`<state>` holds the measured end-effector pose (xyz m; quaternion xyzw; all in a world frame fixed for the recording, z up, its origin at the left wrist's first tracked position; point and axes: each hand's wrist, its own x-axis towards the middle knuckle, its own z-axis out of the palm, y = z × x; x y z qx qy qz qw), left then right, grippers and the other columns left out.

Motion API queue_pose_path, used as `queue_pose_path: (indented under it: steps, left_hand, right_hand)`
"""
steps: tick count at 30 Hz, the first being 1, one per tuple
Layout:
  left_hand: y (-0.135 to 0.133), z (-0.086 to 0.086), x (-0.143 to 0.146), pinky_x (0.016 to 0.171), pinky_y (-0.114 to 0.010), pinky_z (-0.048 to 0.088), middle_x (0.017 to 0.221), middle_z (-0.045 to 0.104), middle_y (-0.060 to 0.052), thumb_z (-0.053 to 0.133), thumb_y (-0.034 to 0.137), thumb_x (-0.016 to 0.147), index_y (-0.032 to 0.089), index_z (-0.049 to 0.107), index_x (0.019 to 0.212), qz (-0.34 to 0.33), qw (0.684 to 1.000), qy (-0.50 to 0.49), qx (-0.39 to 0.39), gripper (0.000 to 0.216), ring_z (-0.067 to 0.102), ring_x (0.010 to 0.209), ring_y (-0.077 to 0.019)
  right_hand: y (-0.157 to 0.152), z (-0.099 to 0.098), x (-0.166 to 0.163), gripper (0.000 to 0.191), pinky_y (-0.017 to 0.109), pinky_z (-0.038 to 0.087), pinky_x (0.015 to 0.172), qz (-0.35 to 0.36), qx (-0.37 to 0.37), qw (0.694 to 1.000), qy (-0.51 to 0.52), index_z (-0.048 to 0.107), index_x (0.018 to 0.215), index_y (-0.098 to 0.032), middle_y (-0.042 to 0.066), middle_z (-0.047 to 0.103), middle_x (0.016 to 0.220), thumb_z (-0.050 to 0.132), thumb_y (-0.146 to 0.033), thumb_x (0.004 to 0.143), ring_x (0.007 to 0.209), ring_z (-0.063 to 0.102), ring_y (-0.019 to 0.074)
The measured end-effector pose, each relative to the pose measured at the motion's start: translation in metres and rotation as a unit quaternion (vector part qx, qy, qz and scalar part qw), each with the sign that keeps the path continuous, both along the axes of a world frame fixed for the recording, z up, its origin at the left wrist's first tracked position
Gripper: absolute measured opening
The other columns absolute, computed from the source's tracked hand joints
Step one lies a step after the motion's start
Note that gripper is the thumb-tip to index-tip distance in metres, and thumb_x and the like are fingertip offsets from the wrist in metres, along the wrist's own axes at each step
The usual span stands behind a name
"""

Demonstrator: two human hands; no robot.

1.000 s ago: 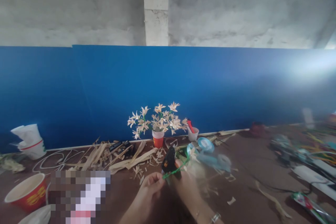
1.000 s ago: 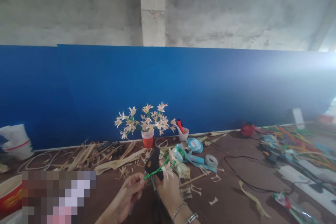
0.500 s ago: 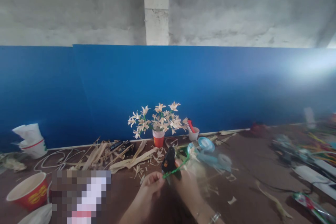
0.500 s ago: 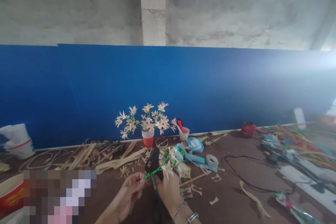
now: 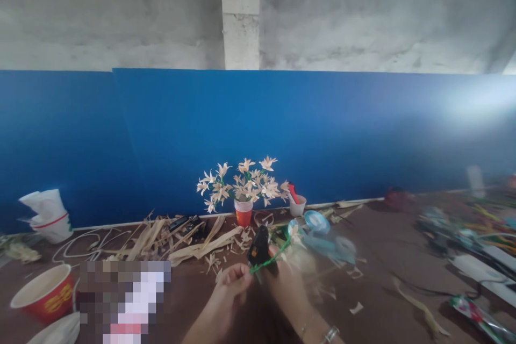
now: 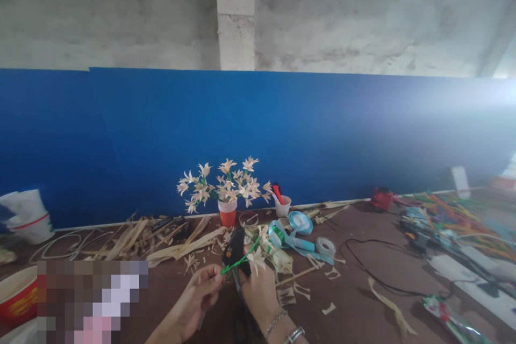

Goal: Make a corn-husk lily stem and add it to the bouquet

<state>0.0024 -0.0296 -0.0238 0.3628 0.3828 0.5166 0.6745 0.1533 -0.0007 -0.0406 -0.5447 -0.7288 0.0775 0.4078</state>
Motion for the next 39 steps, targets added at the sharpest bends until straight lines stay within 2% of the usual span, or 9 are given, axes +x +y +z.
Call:
queue_pose_path:
  steps: [5,12,18,24,31,39]
  left_hand:
    - [-0.0004,0.0005,-0.0005,0.040,-0.019,0.010,0.051,0.038,0.007,0.077,0.035,0.056,0.013,0.054,0.058,-0.003,1.000,0.002,0.010,0.031,0.020,0.040,-0.0013]
    - [0.0007,-0.0009,-0.0018,0.041,-0.020,0.010,0.049,0.036,0.008,0.077,0.035,0.056,0.014,0.054,0.059,-0.006,1.000,0.003,0.004,0.032,0.019,0.040,-0.0017]
    - [0.0003,-0.0010,-0.0014,0.041,-0.019,0.010,0.051,0.038,0.007,0.077,0.034,0.056,0.014,0.054,0.060,-0.004,1.000,-0.004,-0.007,0.031,0.019,0.041,-0.0016]
    - [0.0002,-0.0023,-0.0014,0.041,-0.020,0.008,0.048,0.035,0.008,0.076,0.035,0.057,0.014,0.053,0.059,-0.005,1.000,-0.004,0.005,0.031,0.017,0.040,-0.0018]
    - [0.0006,-0.0017,-0.0012,0.041,-0.019,0.010,0.048,0.036,0.008,0.078,0.035,0.054,0.014,0.053,0.058,-0.006,1.000,-0.008,-0.007,0.033,0.019,0.041,-0.0021]
    - [0.0011,-0.0045,-0.0022,0.040,-0.018,0.012,0.051,0.039,0.007,0.076,0.036,0.058,0.014,0.053,0.059,-0.011,1.000,-0.006,0.005,0.032,0.020,0.041,-0.0011]
  right_hand:
    - [-0.0005,0.0010,0.0001,0.024,0.025,0.047,0.063,0.012,-0.026,1.000,0.002,0.065,0.094,-0.020,0.005,0.069,0.076,0.050,-0.030,0.078,0.069,0.064,0.0188]
    - [-0.0009,0.0014,-0.0004,0.020,0.026,0.047,0.065,0.015,-0.018,1.000,0.014,0.066,0.088,-0.021,0.005,0.069,0.077,0.051,-0.030,0.078,0.071,0.064,0.0186]
    - [0.0006,-0.0016,0.0006,0.023,0.028,0.047,0.068,0.044,-0.049,0.998,0.020,0.065,0.089,-0.020,0.006,0.068,0.078,0.047,-0.030,0.080,0.073,0.063,0.0199]
    - [0.0010,-0.0024,0.0006,0.022,0.028,0.046,0.070,0.038,-0.050,0.998,0.023,0.064,0.088,-0.019,0.006,0.067,0.077,0.046,-0.029,0.080,0.078,0.063,0.0212]
    - [-0.0014,0.0031,-0.0002,0.021,0.028,0.046,0.069,0.039,-0.052,0.998,0.020,0.064,0.088,-0.020,0.007,0.067,0.077,0.046,-0.029,0.081,0.080,0.063,0.0218]
    - [-0.0014,0.0008,0.0001,0.023,0.027,0.046,0.070,0.012,-0.032,0.999,0.003,0.064,0.092,-0.018,0.008,0.068,0.082,0.050,-0.029,0.079,0.081,0.063,0.0219]
